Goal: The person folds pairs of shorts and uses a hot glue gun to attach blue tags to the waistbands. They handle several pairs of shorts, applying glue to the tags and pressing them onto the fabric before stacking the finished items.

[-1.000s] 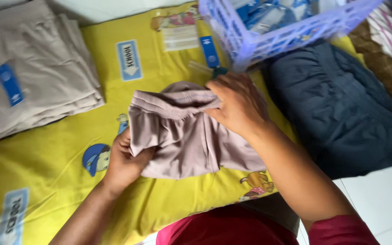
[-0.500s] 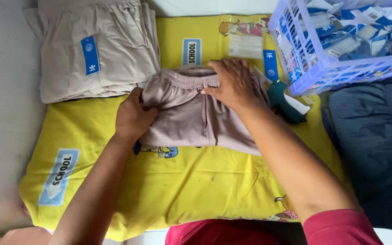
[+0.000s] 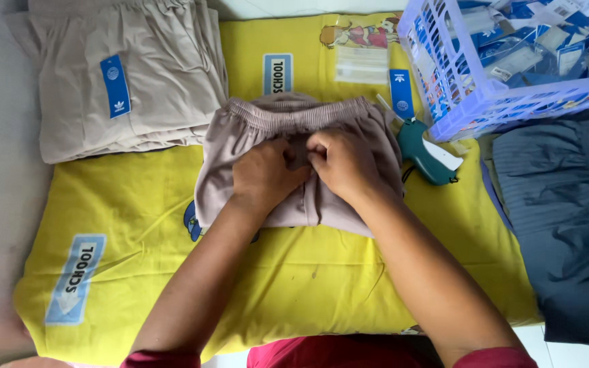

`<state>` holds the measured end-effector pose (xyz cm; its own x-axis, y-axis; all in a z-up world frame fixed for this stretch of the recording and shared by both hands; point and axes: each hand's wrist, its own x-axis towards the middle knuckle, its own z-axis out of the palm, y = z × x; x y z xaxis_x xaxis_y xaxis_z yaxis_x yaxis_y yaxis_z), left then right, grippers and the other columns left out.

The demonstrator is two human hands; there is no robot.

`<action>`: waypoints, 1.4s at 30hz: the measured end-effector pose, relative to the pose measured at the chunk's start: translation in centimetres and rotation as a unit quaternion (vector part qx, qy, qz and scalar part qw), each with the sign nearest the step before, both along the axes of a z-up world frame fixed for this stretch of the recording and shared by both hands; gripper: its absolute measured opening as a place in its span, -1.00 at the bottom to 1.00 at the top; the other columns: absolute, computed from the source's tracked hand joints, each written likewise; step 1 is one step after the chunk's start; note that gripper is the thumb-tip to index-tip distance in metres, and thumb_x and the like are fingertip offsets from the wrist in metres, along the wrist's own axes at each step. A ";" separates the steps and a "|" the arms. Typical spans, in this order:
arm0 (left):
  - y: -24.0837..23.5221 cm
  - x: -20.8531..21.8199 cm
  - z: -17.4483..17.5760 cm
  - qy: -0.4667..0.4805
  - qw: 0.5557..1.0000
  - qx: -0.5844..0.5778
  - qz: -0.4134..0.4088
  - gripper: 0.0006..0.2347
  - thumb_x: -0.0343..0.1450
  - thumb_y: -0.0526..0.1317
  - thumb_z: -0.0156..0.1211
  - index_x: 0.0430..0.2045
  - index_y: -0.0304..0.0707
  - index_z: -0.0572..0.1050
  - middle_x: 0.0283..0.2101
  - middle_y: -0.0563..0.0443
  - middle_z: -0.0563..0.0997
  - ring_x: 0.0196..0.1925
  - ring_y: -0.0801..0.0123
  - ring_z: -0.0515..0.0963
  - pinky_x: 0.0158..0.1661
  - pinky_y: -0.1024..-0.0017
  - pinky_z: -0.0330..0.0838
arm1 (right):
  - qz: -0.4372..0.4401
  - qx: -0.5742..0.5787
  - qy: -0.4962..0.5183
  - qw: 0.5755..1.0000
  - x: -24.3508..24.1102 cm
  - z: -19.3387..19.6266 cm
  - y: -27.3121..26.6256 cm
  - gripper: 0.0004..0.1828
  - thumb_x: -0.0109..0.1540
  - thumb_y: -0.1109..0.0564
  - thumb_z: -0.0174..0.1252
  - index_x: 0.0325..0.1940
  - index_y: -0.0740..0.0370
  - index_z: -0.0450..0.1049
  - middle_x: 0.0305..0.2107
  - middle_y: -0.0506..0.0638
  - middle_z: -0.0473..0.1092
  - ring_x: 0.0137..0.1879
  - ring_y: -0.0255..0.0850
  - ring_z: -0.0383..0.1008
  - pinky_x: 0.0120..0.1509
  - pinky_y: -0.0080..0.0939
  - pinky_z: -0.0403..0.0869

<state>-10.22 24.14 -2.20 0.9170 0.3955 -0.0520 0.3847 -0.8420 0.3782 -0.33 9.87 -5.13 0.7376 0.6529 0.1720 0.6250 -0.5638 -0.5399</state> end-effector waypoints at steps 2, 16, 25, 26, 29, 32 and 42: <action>0.6 0.5 -1.4 0.019 1.000 0.008 0.004 -0.70 0.19 0.18 0.35 -0.38 0.15 0.61 -0.41 0.16 0.65 -0.26 0.27 0.69 -0.30 0.26 0.56 | -0.007 0.006 0.021 1.000 0.1 -0.5 -0.2 -0.82 0.11 0.06 0.30 -0.20 -0.10 0.59 -0.43 -0.10 0.51 -0.14 -0.10 0.58 -0.06 -0.09 0.50; 4.1 0.1 -1.4 -0.008 0.936 -0.350 0.035 -0.82 0.36 -0.20 0.18 -0.24 -0.19 0.64 -0.42 -0.01 0.71 -0.34 0.42 0.70 -0.22 0.44 0.54 | -0.035 0.063 0.066 0.995 -1.4 1.2 0.3 -0.79 0.12 -0.01 0.32 -0.17 -0.06 0.58 -0.45 -0.04 0.48 -0.30 -0.15 0.56 -0.17 -0.13 0.52; 4.4 -0.1 -2.0 -0.049 0.846 -0.530 0.037 -0.73 0.36 -0.34 0.28 -0.06 -0.31 0.49 -0.42 0.05 0.62 -0.39 0.61 0.58 -0.38 0.79 0.50 | 0.020 0.074 0.040 0.996 -1.8 1.1 1.0 -0.83 0.11 -0.01 0.29 -0.23 -0.05 0.60 -0.44 0.01 0.48 -0.19 -0.03 0.57 -0.14 -0.09 0.53; 4.4 -0.1 -2.0 -0.049 0.843 -0.534 0.036 -0.73 0.36 -0.36 0.27 -0.06 -0.30 0.49 -0.41 0.02 0.63 -0.39 0.59 0.57 -0.38 0.77 0.50 | 0.020 0.082 0.040 0.996 -1.9 0.9 0.9 -0.80 0.09 -0.01 0.32 -0.21 -0.05 0.60 -0.44 0.00 0.47 -0.19 -0.03 0.57 -0.14 -0.07 0.53; 4.5 0.1 -2.6 -0.050 0.843 -0.534 0.032 -0.72 0.34 -0.39 0.30 -0.08 -0.30 0.48 -0.41 -0.02 0.64 -0.40 0.56 0.58 -0.39 0.75 0.50 | 0.043 0.127 0.028 0.991 -1.9 1.3 0.6 -0.76 0.07 0.08 0.34 -0.17 -0.03 0.60 -0.43 -0.01 0.46 -0.18 -0.02 0.57 -0.12 -0.06 0.53; 4.5 0.2 -2.9 -0.060 0.853 -0.518 0.018 -0.74 0.34 -0.40 0.33 -0.12 -0.29 0.49 -0.44 -0.03 0.64 -0.42 0.55 0.59 -0.39 0.74 0.50 | 0.083 0.179 0.009 0.980 -1.6 1.4 0.5 -0.77 0.12 0.18 0.31 -0.15 -0.03 0.61 -0.39 -0.01 0.45 -0.16 0.00 0.55 -0.10 -0.08 0.52; 2.8 -0.6 1.0 -0.065 0.934 -0.351 0.001 -0.84 0.27 -0.14 0.46 -0.36 -0.05 0.64 -0.41 0.03 0.68 -0.35 0.40 0.64 -0.27 0.46 0.52 | 0.119 0.181 -0.083 0.973 -1.3 1.2 0.4 -0.86 0.24 0.24 0.18 -0.16 0.04 0.54 -0.36 0.01 0.41 -0.16 0.02 0.51 -0.04 -0.04 0.48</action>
